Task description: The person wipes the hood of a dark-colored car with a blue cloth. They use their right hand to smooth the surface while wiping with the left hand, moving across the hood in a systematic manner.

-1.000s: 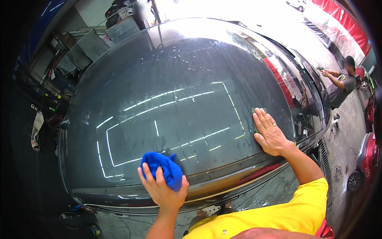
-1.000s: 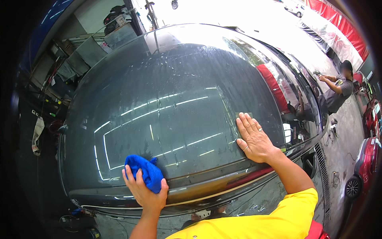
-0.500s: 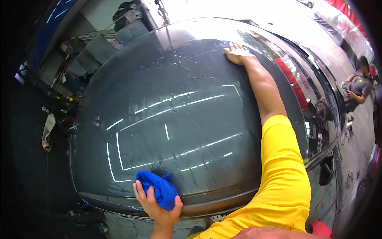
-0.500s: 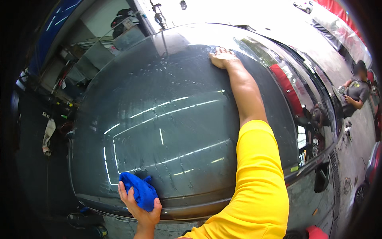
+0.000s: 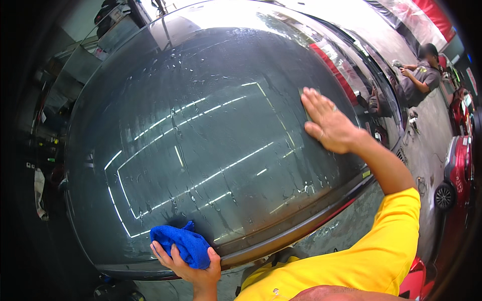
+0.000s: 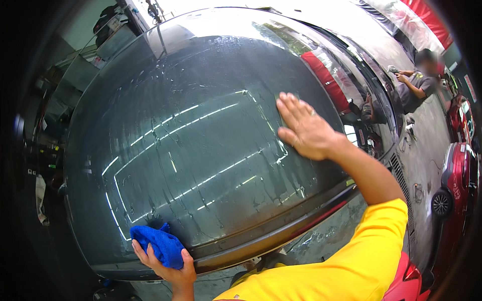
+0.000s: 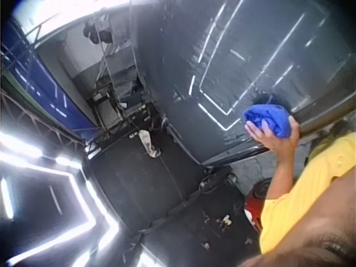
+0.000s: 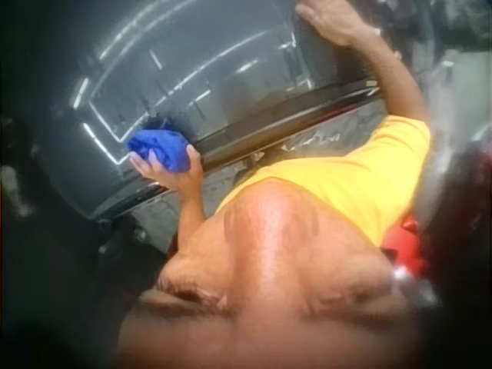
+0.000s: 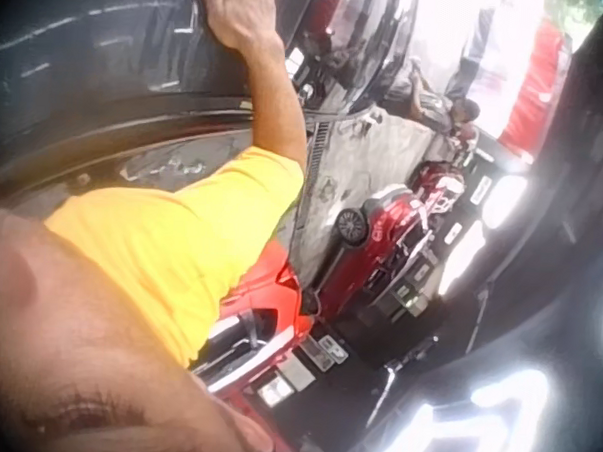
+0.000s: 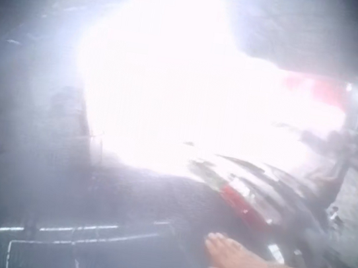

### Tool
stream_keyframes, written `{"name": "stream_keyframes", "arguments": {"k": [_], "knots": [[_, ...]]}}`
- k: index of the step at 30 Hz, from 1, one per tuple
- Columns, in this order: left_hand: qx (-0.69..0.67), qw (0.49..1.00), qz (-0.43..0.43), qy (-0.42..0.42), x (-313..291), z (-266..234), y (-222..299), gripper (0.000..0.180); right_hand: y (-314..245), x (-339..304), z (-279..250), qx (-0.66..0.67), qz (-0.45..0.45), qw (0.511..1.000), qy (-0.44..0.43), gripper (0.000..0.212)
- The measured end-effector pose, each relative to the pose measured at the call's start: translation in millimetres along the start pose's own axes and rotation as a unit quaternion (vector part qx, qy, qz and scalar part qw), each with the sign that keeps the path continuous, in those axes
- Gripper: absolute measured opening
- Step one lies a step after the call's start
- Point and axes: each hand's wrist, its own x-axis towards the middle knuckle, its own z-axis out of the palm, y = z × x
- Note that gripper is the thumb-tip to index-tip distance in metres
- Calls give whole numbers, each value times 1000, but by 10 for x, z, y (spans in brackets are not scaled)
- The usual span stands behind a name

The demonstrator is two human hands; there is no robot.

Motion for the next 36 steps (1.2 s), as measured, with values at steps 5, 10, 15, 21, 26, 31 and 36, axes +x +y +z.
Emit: {"name": "stream_keyframes", "arguments": {"k": [5,10,15,21,26,31,36], "knots": [[-11,1000,13,-5,44,51,-95,82,802,2020,-251,81,79,991,66,77],[11,1000,21,-2,-3,-36,-155,84,697,3101,-500,125,190,971,71,82],[-7,1000,10,6,74,36,-160,81,794,2551,-395,130,140,979,74,83],[11,1000,0,-10,0,43,-83,83,825,846,-18,76,57,995,16,85],[-10,1000,9,-21,100,-57,54,88,1083,1357,-62,79,58,994,57,80],[-14,999,7,-30,131,-74,3,89,1337,2747,-353,90,150,982,72,80],[-28,999,-11,-10,-8,51,-199,84,1405,2917,-224,129,187,970,91,79]]}}
